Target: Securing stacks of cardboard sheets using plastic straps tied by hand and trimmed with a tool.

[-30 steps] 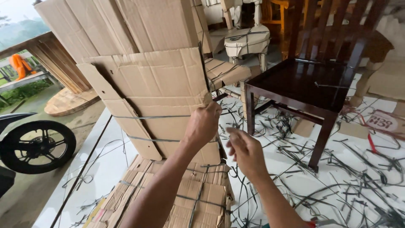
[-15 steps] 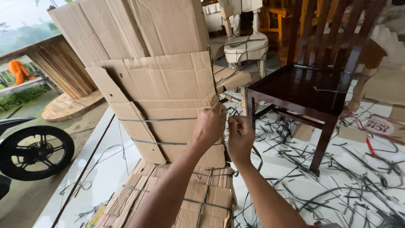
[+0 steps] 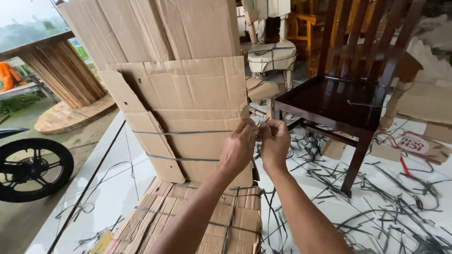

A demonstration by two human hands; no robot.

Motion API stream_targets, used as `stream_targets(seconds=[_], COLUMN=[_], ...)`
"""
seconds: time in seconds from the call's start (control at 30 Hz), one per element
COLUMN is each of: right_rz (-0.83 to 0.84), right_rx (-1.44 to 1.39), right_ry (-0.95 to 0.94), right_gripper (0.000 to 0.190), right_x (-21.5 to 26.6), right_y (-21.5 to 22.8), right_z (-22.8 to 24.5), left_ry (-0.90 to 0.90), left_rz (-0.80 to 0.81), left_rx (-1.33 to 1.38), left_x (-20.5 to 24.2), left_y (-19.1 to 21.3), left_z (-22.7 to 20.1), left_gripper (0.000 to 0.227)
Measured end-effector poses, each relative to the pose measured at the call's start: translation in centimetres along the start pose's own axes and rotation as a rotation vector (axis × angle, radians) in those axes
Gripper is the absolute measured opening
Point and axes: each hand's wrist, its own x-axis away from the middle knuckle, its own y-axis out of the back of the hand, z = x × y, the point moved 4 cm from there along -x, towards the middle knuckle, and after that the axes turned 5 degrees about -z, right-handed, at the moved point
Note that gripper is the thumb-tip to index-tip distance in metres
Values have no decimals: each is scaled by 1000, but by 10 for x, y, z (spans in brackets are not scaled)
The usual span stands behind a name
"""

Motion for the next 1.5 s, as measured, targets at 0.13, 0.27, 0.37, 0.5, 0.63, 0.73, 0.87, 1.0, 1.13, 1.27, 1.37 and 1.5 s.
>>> stream_targets(seconds=[0.13,0.27,0.37,0.5,0.63,0.73,0.87,1.0,1.13,1.27,1.37,1.5], right_rz=[57,139,217,305,370,453,571,617,624,653,679,588], right_rx=[179,333,326,362,398,354,131,60,14,42,120,329], right_ry=[56,305,406,312,188,104,-65,-153,-156,-121,-75,199], right_gripper=[8,15,12,13,14,13,16,17,15,12,14,14], right_x=[11,14,17,11,4,-1,-8,-11,-19,-20,-19,-28], right_y=[1,6,8,11,10,6,8,8,10,12,11,21], right_z=[27,29,42,37,27,21,15,18,6,16,21,14], left_ry=[-41,-71,-90,-125,-127,-105,-15,-50,-118,-94,-11,-22], left_rz=[-76,-120,-170,-229,-234,-215,-221,-252,-291,-307,-296,-325], left_rx=[9,-5,35,-34,-55,-21,84,133,21,-73,-107,-226], left_x=[5,8,7,7,8,6,15,20,26,23,19,20], left_y=[-2,-4,-4,-2,2,8,-1,9,-5,-1,0,4], left_z=[8,17,16,19,17,14,31,11,20,14,8,16], left_gripper=[12,11,12,10,10,9,10,10,5,10,14,13])
